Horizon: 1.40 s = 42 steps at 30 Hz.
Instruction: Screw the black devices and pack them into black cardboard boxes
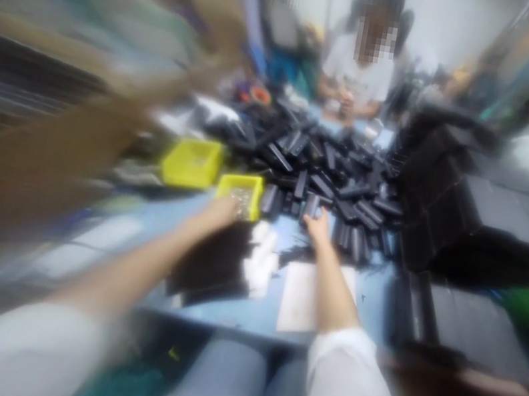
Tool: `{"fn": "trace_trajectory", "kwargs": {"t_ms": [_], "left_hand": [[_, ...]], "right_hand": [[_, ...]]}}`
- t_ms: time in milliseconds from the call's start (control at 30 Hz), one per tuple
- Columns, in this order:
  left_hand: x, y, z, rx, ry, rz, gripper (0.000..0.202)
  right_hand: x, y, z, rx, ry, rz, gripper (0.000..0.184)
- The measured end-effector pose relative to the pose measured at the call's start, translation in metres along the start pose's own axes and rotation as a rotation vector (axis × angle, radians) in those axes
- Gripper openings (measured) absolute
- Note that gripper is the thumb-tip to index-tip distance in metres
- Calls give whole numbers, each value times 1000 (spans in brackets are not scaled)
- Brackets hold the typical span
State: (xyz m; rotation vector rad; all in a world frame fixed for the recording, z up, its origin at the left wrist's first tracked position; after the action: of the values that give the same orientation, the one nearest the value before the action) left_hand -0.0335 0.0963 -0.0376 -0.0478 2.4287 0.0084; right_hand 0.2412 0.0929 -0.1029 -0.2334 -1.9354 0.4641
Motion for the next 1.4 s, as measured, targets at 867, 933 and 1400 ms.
{"fn": "trace_trajectory", "kwargs": {"t_ms": [867, 933, 1400], "left_hand": [[-90, -213, 120, 205, -1172, -274, 27], [-94, -211, 111, 182, -1079, -208, 22], [-67, -215, 102, 109, -746, 12, 34]], "right_hand": [[-13, -188, -10, -202, 912, -358, 61], [-13, -189, -11, -218, 910, -363, 60], [-39, -186, 8, -246, 913, -362, 57]]}}
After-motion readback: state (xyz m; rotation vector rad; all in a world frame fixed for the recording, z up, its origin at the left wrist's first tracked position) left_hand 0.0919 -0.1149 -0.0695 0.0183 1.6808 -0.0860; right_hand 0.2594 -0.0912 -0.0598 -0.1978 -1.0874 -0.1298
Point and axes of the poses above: each hand's wrist, its own y-axis towards the middle knuckle, its own z-axis out of the palm, x = y × z, the point moved 6 cm from there along y, towards the middle knuckle, and after that the axes turned 3 degrees about x, right-handed, at the moved point
